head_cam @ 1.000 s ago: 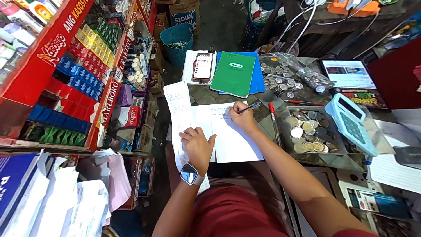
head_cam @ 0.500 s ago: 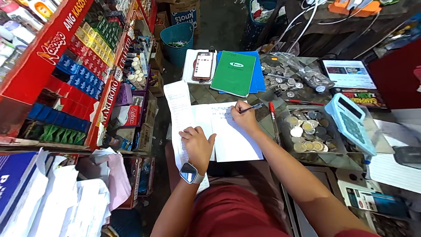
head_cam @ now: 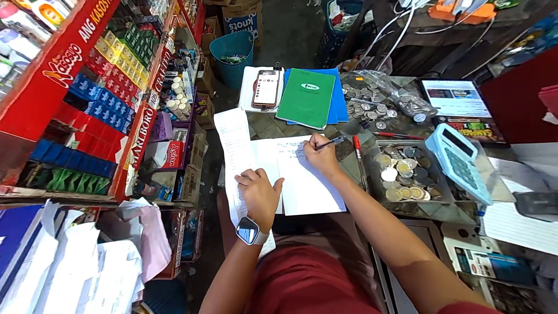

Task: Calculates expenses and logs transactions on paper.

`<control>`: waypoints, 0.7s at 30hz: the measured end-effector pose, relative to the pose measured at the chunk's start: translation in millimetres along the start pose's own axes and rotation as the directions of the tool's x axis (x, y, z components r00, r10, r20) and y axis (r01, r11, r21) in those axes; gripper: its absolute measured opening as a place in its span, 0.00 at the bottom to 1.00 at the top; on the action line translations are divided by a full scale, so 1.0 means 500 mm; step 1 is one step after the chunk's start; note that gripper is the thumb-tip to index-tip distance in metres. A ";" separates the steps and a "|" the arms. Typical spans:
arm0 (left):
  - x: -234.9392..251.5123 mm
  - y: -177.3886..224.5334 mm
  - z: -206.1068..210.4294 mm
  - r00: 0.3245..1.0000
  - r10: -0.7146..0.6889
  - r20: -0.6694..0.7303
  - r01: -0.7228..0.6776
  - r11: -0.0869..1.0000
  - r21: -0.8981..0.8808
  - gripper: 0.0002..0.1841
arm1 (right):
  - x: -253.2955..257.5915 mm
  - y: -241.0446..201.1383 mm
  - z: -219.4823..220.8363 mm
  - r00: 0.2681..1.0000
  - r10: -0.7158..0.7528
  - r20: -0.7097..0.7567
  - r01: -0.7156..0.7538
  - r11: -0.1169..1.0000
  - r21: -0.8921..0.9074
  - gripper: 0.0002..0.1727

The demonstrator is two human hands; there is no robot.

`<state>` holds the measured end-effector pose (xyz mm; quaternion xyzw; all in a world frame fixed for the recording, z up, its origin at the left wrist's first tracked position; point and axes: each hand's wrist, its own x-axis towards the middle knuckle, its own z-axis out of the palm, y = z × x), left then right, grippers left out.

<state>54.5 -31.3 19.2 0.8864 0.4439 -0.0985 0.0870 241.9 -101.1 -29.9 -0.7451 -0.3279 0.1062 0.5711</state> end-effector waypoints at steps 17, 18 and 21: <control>-0.001 -0.001 0.004 0.999 0.006 -0.033 -0.007 1.000 -0.012 0.45 | 0.000 0.004 -0.006 1.000 -0.006 -0.007 0.006 1.000 -0.018 0.19; -0.001 -0.001 0.003 1.000 0.005 -0.029 -0.005 1.000 -0.012 0.45 | -0.001 0.004 -0.006 1.000 -0.011 -0.016 0.011 1.000 -0.015 0.19; -0.002 -0.002 0.004 0.999 0.003 -0.034 -0.004 1.000 -0.020 0.45 | -0.002 -0.003 -0.007 1.000 0.011 -0.026 -0.012 1.000 -0.019 0.19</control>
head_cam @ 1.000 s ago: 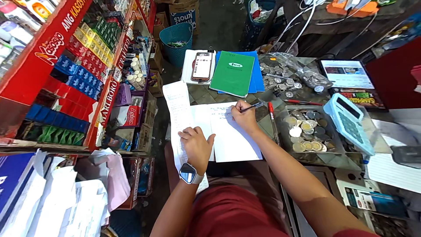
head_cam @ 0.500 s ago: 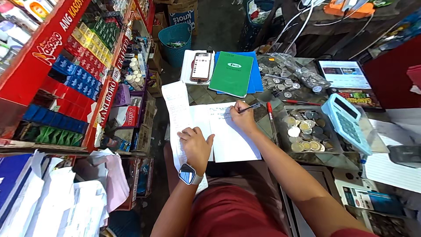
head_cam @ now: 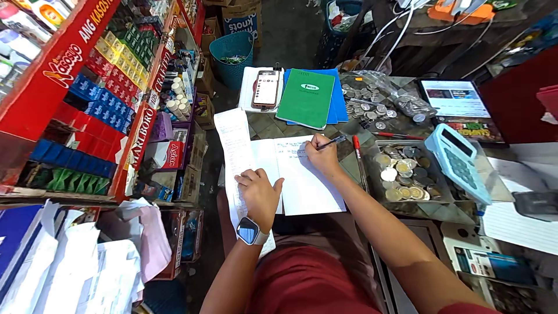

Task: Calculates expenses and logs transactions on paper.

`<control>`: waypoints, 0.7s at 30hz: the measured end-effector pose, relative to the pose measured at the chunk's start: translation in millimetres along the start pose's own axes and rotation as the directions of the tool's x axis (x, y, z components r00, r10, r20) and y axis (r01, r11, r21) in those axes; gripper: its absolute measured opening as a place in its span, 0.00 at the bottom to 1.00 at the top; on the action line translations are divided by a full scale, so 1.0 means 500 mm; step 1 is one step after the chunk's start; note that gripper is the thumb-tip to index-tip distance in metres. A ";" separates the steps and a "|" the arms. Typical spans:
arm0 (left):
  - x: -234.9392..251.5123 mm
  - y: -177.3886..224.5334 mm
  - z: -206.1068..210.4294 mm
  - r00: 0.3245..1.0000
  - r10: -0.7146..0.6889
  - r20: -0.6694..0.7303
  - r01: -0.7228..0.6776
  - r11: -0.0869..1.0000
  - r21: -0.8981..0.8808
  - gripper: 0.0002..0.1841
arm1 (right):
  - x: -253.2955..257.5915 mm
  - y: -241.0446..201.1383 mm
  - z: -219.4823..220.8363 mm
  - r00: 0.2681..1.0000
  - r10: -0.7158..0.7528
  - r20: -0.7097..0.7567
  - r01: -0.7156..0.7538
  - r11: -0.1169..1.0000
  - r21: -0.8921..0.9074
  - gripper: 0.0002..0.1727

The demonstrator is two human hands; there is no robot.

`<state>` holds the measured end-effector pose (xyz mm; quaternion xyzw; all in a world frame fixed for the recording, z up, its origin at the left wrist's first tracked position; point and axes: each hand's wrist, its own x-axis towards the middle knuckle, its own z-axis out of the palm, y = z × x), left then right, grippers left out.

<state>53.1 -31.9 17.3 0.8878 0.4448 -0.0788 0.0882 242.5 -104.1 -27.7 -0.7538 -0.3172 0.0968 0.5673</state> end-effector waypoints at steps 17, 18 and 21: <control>-0.002 0.002 0.011 0.998 -0.002 -0.056 -0.003 0.997 -0.083 0.43 | 0.002 0.017 -0.004 0.998 -0.059 -0.027 0.057 0.997 -0.054 0.18; -0.003 0.003 0.012 0.998 0.002 -0.070 -0.008 0.997 -0.083 0.43 | 0.002 0.016 -0.006 0.997 -0.070 -0.014 0.068 0.994 -0.088 0.17; -0.008 0.004 0.013 0.997 0.025 -0.075 -0.030 0.998 -0.063 0.42 | 0.002 0.008 -0.020 0.999 -0.047 0.022 0.050 0.982 -0.184 0.16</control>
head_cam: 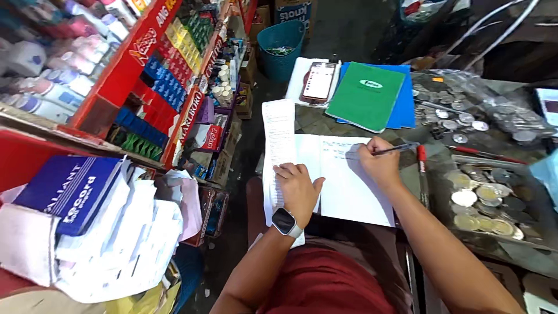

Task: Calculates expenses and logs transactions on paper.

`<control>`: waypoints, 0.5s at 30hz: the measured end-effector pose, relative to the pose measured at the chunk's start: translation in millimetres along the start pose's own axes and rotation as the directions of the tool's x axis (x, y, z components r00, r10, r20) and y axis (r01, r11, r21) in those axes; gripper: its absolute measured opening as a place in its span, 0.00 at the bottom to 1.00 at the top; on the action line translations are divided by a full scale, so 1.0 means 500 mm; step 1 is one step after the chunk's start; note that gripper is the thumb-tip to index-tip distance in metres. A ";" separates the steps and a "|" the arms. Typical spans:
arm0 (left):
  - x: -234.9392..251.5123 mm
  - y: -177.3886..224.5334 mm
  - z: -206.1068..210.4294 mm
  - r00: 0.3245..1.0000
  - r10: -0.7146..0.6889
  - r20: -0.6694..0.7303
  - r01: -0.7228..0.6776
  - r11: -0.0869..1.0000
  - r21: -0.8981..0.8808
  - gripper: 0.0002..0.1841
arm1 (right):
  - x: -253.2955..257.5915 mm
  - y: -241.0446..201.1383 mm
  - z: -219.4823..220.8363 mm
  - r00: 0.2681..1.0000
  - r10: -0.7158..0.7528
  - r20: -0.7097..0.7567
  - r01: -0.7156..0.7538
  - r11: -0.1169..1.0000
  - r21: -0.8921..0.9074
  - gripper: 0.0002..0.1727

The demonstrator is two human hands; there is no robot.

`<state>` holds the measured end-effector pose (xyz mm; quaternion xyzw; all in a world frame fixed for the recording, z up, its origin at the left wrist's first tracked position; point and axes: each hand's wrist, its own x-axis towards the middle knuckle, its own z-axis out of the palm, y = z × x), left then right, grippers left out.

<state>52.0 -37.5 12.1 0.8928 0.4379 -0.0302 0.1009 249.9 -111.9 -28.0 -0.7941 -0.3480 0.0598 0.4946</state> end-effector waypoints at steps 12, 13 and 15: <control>-0.021 0.008 0.014 1.000 -0.011 -0.004 0.011 1.000 -0.022 0.45 | -0.003 -0.008 -0.007 0.998 0.057 -0.030 -0.055 0.994 0.091 0.16; -0.022 0.006 0.018 1.000 -0.005 -0.024 0.004 0.999 -0.035 0.45 | -0.006 -0.011 -0.007 0.998 0.064 -0.026 -0.061 0.993 0.100 0.16; -0.022 0.001 0.022 0.999 0.007 -0.045 -0.009 0.999 -0.046 0.45 | -0.008 -0.015 -0.006 0.997 0.068 -0.037 -0.062 0.987 0.149 0.17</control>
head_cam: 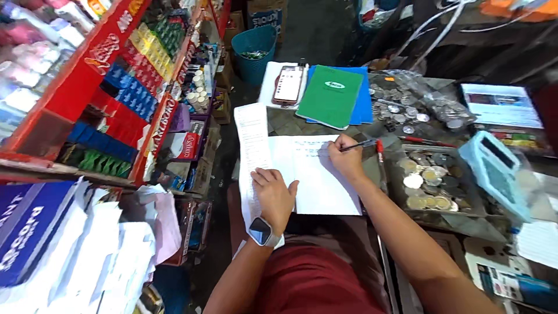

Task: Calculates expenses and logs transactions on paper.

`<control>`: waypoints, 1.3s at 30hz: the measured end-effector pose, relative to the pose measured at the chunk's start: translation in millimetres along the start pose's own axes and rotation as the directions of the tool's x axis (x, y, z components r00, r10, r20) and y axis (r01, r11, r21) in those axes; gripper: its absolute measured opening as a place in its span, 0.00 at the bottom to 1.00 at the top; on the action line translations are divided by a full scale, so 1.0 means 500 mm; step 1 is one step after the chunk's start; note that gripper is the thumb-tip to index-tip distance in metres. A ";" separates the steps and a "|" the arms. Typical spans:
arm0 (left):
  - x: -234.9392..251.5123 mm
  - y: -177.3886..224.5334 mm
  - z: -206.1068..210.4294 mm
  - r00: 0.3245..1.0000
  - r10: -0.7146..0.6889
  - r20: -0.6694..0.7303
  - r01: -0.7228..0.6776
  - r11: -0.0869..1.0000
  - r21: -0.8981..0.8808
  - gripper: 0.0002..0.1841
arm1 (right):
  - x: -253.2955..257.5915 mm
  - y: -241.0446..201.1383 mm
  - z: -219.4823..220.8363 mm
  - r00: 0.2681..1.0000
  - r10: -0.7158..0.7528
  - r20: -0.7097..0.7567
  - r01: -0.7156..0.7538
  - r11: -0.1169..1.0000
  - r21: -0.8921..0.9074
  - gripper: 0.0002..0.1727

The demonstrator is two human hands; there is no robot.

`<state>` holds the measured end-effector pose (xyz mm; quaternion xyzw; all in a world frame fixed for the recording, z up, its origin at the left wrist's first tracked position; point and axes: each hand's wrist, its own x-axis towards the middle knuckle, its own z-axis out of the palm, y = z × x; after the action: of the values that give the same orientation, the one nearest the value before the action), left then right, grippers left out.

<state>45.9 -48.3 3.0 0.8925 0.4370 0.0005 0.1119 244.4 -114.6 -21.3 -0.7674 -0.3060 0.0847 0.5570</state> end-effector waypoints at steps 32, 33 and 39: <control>0.003 -0.017 -0.002 1.000 0.013 -0.006 -0.013 0.995 0.104 0.46 | 0.004 0.017 0.009 0.997 -0.064 -0.051 0.061 0.996 -0.060 0.19; 0.003 -0.016 -0.003 1.000 0.011 0.001 -0.011 0.995 0.104 0.47 | 0.005 0.019 0.010 0.997 -0.060 -0.054 0.057 0.996 -0.064 0.19; 0.002 -0.008 -0.010 0.999 -0.001 0.034 0.000 1.000 0.017 0.45 | 0.008 0.032 -0.001 0.998 -0.035 -0.061 0.032 0.998 -0.053 0.17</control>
<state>42.9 -44.3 7.1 0.8932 0.4352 -0.0184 0.1115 253.9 -115.7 -34.6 -0.7786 -0.3034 0.0437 0.5475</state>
